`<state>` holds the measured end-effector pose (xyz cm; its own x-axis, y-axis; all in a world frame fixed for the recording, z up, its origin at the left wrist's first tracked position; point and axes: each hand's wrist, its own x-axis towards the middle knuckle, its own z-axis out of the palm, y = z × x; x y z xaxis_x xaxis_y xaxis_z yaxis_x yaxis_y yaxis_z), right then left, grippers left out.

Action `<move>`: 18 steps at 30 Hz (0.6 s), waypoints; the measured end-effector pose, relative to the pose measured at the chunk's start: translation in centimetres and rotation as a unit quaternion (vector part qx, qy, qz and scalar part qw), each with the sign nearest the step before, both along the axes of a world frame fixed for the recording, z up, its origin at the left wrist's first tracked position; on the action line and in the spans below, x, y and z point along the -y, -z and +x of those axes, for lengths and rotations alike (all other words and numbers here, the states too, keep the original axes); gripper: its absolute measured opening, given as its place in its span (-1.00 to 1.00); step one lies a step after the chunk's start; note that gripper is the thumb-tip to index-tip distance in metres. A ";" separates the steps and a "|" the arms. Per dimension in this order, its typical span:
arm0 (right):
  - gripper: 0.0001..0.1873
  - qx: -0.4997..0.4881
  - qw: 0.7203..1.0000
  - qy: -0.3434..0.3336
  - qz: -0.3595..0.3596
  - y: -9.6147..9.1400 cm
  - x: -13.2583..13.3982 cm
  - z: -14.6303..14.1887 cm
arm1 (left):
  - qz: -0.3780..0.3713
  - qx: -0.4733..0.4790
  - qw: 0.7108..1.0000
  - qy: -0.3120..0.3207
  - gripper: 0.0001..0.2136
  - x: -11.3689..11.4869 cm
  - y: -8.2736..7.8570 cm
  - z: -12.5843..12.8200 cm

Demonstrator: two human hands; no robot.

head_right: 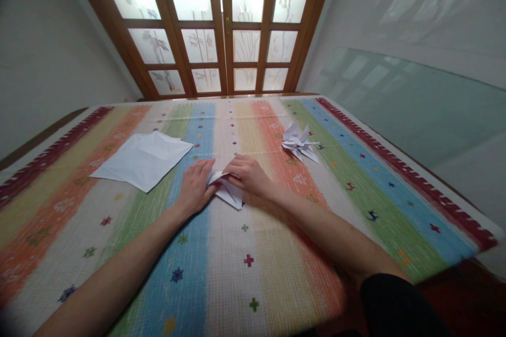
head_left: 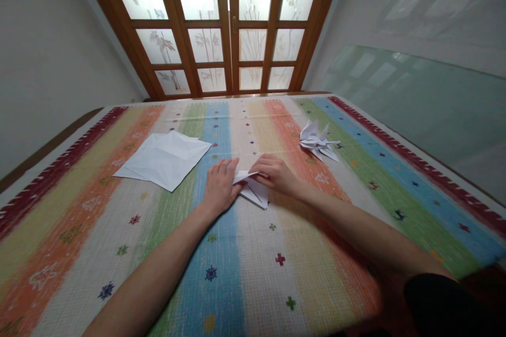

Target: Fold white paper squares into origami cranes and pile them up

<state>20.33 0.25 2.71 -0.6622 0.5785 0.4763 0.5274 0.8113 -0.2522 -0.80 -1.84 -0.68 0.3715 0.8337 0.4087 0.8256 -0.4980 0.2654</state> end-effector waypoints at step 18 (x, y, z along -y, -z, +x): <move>-0.60 0.085 0.952 0.007 0.294 -0.9 0.1 1.1 | -0.032 0.015 0.986 0.162 -0.68 -0.3 -0.1 -0.3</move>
<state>21.48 0.14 3.62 -0.7530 0.2549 0.6066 0.5318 0.7787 0.3330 -1.09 -1.57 -0.57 0.6104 0.6981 0.3742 0.6174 -0.7153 0.3274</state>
